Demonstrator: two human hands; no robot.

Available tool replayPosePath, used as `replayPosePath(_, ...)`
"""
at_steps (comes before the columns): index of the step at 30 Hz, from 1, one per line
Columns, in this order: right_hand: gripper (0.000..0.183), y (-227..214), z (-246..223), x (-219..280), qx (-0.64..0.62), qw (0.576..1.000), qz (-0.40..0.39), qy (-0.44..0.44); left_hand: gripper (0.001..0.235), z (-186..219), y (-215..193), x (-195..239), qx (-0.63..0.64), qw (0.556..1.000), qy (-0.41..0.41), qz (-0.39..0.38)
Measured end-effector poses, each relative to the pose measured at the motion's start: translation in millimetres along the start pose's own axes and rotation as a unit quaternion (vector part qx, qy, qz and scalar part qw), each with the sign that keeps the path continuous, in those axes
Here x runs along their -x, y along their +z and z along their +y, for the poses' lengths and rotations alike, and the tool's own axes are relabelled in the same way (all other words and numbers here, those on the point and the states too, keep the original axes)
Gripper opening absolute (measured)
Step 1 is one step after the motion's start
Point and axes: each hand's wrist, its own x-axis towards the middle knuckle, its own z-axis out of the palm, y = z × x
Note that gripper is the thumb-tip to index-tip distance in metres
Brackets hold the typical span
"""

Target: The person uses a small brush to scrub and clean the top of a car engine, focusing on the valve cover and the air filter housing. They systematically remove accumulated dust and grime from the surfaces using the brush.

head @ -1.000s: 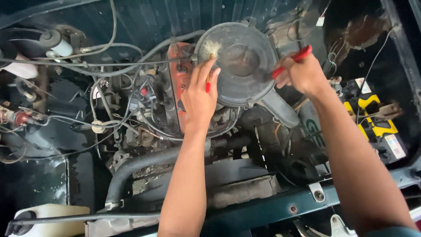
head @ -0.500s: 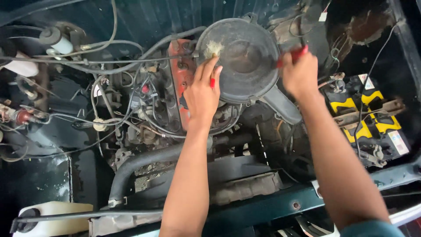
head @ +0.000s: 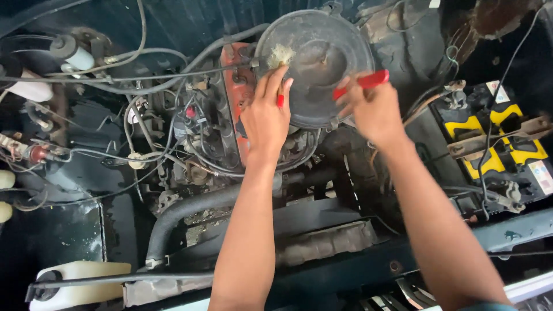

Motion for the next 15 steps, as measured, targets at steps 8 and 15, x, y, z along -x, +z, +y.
replayPosePath(8,0.041,-13,36,-72,0.255,0.964,-0.009,-0.079,0.026,3,-5,-2,0.02,0.997,0.062,-0.047)
replayPosePath(15,0.026,27,-35,-90,0.09,0.981,-0.16,0.058,0.029,5,-7,-4,0.003,0.997,0.066,-0.041)
